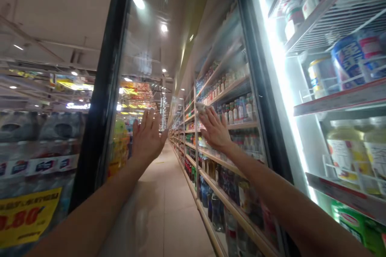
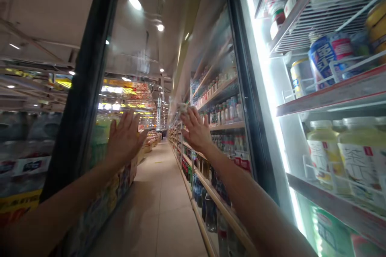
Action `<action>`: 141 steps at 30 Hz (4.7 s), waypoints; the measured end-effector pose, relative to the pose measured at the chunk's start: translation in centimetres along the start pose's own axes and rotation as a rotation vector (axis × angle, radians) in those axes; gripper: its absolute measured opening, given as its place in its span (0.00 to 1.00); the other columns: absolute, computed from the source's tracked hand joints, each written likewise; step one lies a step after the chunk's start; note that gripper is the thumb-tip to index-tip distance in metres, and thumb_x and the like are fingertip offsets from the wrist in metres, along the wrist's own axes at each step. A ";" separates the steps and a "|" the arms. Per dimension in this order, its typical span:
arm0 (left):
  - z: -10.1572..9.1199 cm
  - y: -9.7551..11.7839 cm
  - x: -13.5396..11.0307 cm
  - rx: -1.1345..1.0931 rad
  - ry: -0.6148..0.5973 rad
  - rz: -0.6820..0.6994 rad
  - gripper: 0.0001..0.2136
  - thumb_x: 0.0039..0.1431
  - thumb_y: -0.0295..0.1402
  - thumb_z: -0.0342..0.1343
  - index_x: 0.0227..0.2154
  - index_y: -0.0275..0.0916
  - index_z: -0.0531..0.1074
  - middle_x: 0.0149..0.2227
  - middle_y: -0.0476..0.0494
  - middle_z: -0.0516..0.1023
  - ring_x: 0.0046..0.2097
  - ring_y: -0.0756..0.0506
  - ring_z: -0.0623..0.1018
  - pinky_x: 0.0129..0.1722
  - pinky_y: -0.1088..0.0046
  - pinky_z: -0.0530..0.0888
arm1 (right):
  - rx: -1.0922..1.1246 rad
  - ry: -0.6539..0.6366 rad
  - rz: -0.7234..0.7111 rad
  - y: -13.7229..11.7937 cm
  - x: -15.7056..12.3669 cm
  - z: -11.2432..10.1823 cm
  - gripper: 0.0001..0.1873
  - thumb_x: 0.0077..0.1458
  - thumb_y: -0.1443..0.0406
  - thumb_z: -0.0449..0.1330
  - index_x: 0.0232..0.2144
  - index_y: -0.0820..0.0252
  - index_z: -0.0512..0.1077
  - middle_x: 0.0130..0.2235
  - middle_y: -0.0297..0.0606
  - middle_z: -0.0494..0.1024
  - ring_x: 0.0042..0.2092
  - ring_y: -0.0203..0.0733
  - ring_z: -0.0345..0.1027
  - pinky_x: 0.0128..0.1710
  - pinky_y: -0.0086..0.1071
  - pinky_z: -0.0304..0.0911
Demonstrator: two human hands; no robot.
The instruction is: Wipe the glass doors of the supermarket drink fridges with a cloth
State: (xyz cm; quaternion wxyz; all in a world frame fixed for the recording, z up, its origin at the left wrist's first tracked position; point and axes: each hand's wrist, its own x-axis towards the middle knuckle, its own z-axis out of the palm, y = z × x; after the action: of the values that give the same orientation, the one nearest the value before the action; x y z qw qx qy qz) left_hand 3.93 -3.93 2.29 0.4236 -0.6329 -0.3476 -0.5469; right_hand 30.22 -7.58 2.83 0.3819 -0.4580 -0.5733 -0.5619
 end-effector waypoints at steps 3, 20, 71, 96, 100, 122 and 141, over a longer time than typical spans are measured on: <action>-0.5 -1.3 0.6 0.032 0.017 -0.027 0.26 0.60 0.41 0.38 0.59 0.32 0.54 0.64 0.34 0.50 0.64 0.37 0.50 0.60 0.51 0.47 | 0.065 0.131 0.315 1.1 1.1 0.1 0.27 0.60 0.59 0.41 0.61 0.56 0.52 0.64 0.45 0.50 0.64 0.53 0.38 0.57 0.60 0.39; -1.9 -3.5 -0.1 0.103 -0.053 -0.090 0.26 0.60 0.40 0.38 0.58 0.30 0.54 0.63 0.34 0.51 0.64 0.38 0.50 0.60 0.51 0.50 | 0.054 0.101 0.317 -5.9 4.1 0.4 0.27 0.60 0.59 0.44 0.60 0.57 0.53 0.64 0.47 0.48 0.65 0.54 0.37 0.57 0.60 0.41; -6.0 -7.1 -5.8 0.052 0.051 -0.001 0.25 0.59 0.39 0.42 0.58 0.33 0.55 0.61 0.33 0.56 0.64 0.40 0.54 0.61 0.54 0.49 | 0.265 -0.093 -0.673 -17.7 -0.7 0.9 0.26 0.59 0.56 0.47 0.59 0.50 0.55 0.65 0.38 0.48 0.66 0.47 0.31 0.61 0.56 0.31; 0.0 -2.1 -8.8 0.003 0.007 0.000 0.26 0.60 0.38 0.43 0.60 0.36 0.51 0.63 0.35 0.52 0.65 0.39 0.50 0.61 0.52 0.49 | 0.089 0.004 -0.116 -7.2 -5.4 0.7 0.24 0.59 0.60 0.45 0.58 0.50 0.57 0.63 0.41 0.53 0.65 0.48 0.39 0.59 0.54 0.36; 0.0 -2.1 -8.7 0.006 0.029 0.008 0.27 0.60 0.39 0.43 0.61 0.36 0.48 0.63 0.34 0.52 0.65 0.39 0.50 0.60 0.51 0.49 | 0.035 0.103 0.290 -5.5 -4.7 0.5 0.27 0.59 0.60 0.44 0.60 0.55 0.54 0.64 0.46 0.49 0.65 0.53 0.37 0.57 0.57 0.40; -0.2 -1.6 -8.6 -0.026 0.002 -0.033 0.26 0.61 0.39 0.40 0.60 0.33 0.52 0.63 0.33 0.52 0.65 0.37 0.50 0.61 0.50 0.47 | -0.027 0.072 0.379 -1.1 -9.1 0.2 0.28 0.59 0.59 0.44 0.61 0.56 0.51 0.64 0.50 0.49 0.64 0.57 0.40 0.55 0.61 0.43; 0.9 0.8 -10.9 0.034 0.037 0.037 0.27 0.60 0.38 0.44 0.61 0.34 0.51 0.63 0.33 0.50 0.65 0.37 0.48 0.61 0.49 0.46 | 0.039 -0.058 -0.058 -2.3 -14.0 0.4 0.26 0.59 0.61 0.47 0.59 0.52 0.55 0.64 0.44 0.51 0.65 0.50 0.38 0.59 0.53 0.40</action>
State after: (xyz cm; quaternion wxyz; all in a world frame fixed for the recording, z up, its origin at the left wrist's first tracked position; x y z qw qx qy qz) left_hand 3.28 -3.13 -8.65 0.4508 -0.6216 -0.3372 -0.5447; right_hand 32.13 -8.45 -11.25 0.3576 -0.4495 -0.6081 -0.5480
